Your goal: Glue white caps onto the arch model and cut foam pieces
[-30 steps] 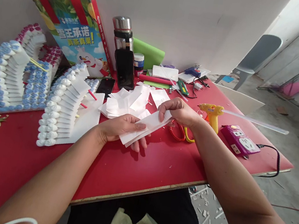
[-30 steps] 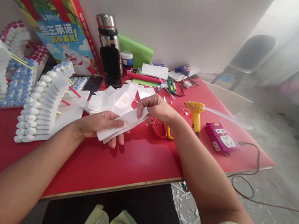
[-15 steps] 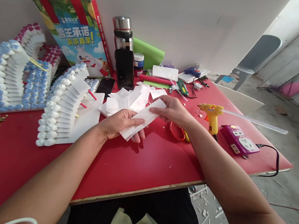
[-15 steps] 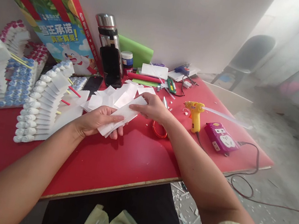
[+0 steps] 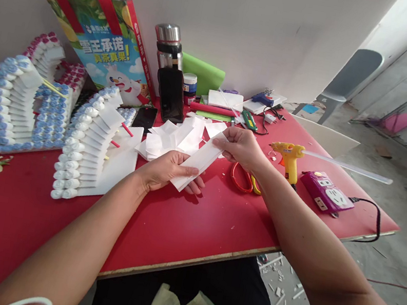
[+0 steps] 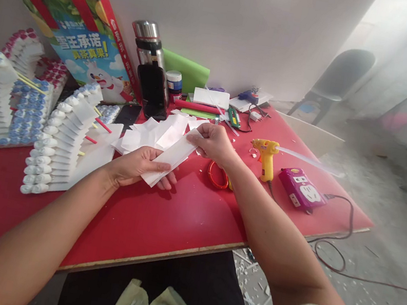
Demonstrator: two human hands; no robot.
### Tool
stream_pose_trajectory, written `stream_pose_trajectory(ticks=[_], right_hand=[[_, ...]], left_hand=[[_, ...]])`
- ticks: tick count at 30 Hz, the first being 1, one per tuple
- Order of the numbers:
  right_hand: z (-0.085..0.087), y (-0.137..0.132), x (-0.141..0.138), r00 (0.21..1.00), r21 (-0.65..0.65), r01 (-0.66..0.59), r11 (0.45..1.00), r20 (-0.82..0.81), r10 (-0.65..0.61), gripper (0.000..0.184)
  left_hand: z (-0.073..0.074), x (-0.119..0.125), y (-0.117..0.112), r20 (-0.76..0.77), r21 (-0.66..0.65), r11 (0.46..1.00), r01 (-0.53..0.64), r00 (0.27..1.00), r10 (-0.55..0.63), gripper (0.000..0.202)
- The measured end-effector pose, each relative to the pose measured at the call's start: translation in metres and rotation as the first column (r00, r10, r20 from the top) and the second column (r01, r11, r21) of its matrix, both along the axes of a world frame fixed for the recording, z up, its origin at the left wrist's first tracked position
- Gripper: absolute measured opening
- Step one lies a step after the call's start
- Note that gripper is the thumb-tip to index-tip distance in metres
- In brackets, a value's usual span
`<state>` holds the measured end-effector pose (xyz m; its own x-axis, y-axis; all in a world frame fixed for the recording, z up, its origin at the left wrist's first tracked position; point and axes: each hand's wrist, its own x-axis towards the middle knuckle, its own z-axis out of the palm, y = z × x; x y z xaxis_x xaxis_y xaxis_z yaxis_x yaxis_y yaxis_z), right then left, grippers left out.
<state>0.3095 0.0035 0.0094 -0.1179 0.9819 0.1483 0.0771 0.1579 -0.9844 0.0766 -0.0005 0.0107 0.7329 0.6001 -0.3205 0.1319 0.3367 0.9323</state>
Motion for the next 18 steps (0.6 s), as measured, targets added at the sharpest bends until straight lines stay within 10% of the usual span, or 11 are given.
stream_pose_trajectory(ticks=[4, 7, 10, 18], right_hand=[[0.011, -0.005, 0.011, 0.887, 0.122, 0.147, 0.982, 0.422, -0.185, 0.026], [0.025, -0.023, 0.025, 0.408, 0.225, 0.245, 0.943, 0.859, -0.311, 0.026], [0.028, -0.044, 0.035, 0.046, 0.147, 0.271, 0.951, 0.985, -0.166, 0.037], [0.015, -0.067, 0.021, 0.056, -0.111, 0.283, 0.953, 0.993, 0.099, 0.06]], left_hand=[[-0.002, -0.001, 0.001, 0.004, -0.003, 1.0, -0.021, 1.0, 0.021, 0.031], [-0.002, -0.003, 0.003, 0.032, -0.007, 0.999, -0.053, 0.998, 0.053, 0.032], [-0.001, -0.004, 0.004, 0.069, 0.028, 0.993, -0.113, 0.991, 0.11, 0.029], [0.0, -0.006, 0.006, 0.089, 0.046, 0.98, -0.195, 0.978, 0.191, 0.027]])
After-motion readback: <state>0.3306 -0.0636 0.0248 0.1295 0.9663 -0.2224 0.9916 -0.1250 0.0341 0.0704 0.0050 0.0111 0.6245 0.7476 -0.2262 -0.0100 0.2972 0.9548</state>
